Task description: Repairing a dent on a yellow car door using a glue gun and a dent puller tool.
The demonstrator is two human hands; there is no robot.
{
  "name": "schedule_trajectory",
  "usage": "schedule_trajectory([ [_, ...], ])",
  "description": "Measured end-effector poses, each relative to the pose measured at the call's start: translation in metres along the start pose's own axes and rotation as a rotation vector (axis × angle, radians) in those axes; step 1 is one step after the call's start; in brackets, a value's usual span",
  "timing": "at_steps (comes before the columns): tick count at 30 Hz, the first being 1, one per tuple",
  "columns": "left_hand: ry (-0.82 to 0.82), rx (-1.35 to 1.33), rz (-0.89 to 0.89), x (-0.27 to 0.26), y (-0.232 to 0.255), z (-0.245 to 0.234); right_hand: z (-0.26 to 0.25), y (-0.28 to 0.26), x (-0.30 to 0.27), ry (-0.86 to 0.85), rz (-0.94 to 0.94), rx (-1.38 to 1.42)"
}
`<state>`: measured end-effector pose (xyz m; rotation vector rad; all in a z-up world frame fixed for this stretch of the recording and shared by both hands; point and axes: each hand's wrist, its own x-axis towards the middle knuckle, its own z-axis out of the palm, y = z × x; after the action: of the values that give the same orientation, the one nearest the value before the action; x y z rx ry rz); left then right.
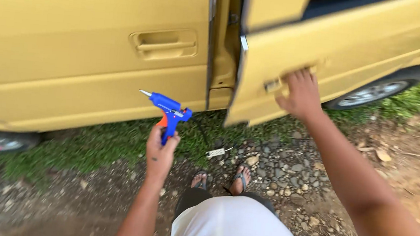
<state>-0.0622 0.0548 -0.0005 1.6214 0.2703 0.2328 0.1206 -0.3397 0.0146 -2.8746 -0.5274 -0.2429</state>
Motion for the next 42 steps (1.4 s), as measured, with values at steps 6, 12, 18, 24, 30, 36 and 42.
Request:
schedule_trajectory([
  [6,-0.114,-0.059,-0.019,0.046,-0.027,0.005,-0.039,0.025,-0.155,-0.066,0.105,-0.055],
  [12,-0.288,-0.019,-0.019,0.074,-0.006,0.044,0.077,0.196,-0.389,0.021,0.380,-0.009],
  [18,-0.433,-0.042,-0.033,0.092,-0.015,0.055,0.056,0.152,-0.438,0.487,0.650,0.298],
  [24,-0.499,0.049,-0.069,0.109,-0.016,0.059,-0.011,0.086,-0.527,0.894,0.966,0.497],
  [30,-0.529,0.086,0.038,0.118,-0.007,0.082,-0.013,0.074,-0.536,1.342,1.167,0.686],
  [36,-0.549,-0.031,-0.014,0.104,0.005,0.090,-0.080,0.062,-0.492,0.674,1.909,0.399],
  [42,-0.588,-0.010,-0.043,0.095,-0.003,0.092,-0.079,0.047,-0.477,0.241,1.866,0.130],
])
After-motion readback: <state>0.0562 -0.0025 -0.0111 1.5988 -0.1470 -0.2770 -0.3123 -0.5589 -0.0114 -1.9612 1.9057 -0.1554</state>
